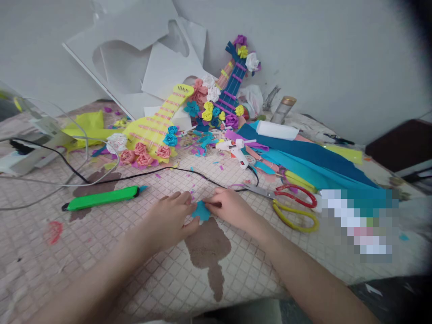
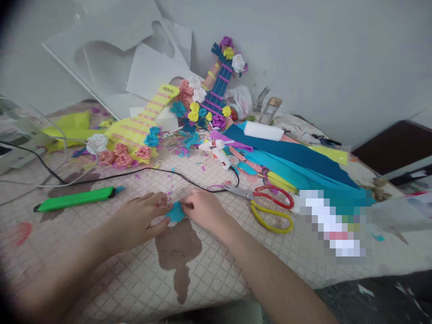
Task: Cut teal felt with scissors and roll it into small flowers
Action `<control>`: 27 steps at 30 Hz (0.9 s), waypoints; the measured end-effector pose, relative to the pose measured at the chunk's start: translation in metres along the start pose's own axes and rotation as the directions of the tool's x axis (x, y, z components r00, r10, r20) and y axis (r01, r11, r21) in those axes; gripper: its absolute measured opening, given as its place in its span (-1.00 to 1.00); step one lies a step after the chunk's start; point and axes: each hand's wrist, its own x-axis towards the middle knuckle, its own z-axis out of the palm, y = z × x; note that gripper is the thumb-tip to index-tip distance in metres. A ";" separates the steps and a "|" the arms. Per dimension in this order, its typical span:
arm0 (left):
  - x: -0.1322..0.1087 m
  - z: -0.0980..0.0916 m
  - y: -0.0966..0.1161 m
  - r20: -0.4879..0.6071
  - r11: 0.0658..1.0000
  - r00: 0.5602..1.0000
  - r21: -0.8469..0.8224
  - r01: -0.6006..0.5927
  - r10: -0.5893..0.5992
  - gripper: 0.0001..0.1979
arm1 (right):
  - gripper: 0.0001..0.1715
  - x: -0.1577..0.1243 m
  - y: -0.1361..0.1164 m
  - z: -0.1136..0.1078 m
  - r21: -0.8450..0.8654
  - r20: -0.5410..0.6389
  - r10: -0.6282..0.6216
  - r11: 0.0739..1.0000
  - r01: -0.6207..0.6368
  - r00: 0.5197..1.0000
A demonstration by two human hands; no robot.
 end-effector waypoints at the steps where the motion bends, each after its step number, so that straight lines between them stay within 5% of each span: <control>1: 0.000 -0.001 0.000 0.003 1.000 1.000 -0.005 0.001 -0.001 -0.69 | -0.79 0.000 0.000 0.000 0.019 -0.002 0.000 1.000 0.000 1.000; 6: -0.001 -0.002 0.002 0.002 1.000 1.000 -0.004 -0.003 0.003 -0.71 | -0.78 0.006 0.003 0.008 0.233 -0.118 0.038 0.972 -0.010 0.992; 13: 0.008 0.001 0.000 -0.018 0.988 0.993 -0.108 0.111 -0.114 -0.63 | -0.84 0.010 0.001 0.015 0.122 -0.104 0.027 0.992 -0.014 0.994; 22: 0.010 0.001 -0.006 -0.148 0.915 0.962 -0.369 0.161 -0.229 -0.64 | -0.89 0.009 -0.002 0.011 0.223 -0.140 0.066 0.974 -0.034 0.988; 25: 0.010 0.001 -0.008 -0.188 0.858 0.939 -0.486 0.166 -0.288 -0.63 | -0.94 0.009 -0.002 0.006 0.422 -0.130 0.149 0.903 -0.081 0.980; 27: 0.012 0.001 -0.009 -0.177 0.793 0.930 -0.586 0.164 -0.323 -0.57 | -0.92 0.009 -0.003 0.000 0.629 -0.063 0.246 0.762 -0.153 0.967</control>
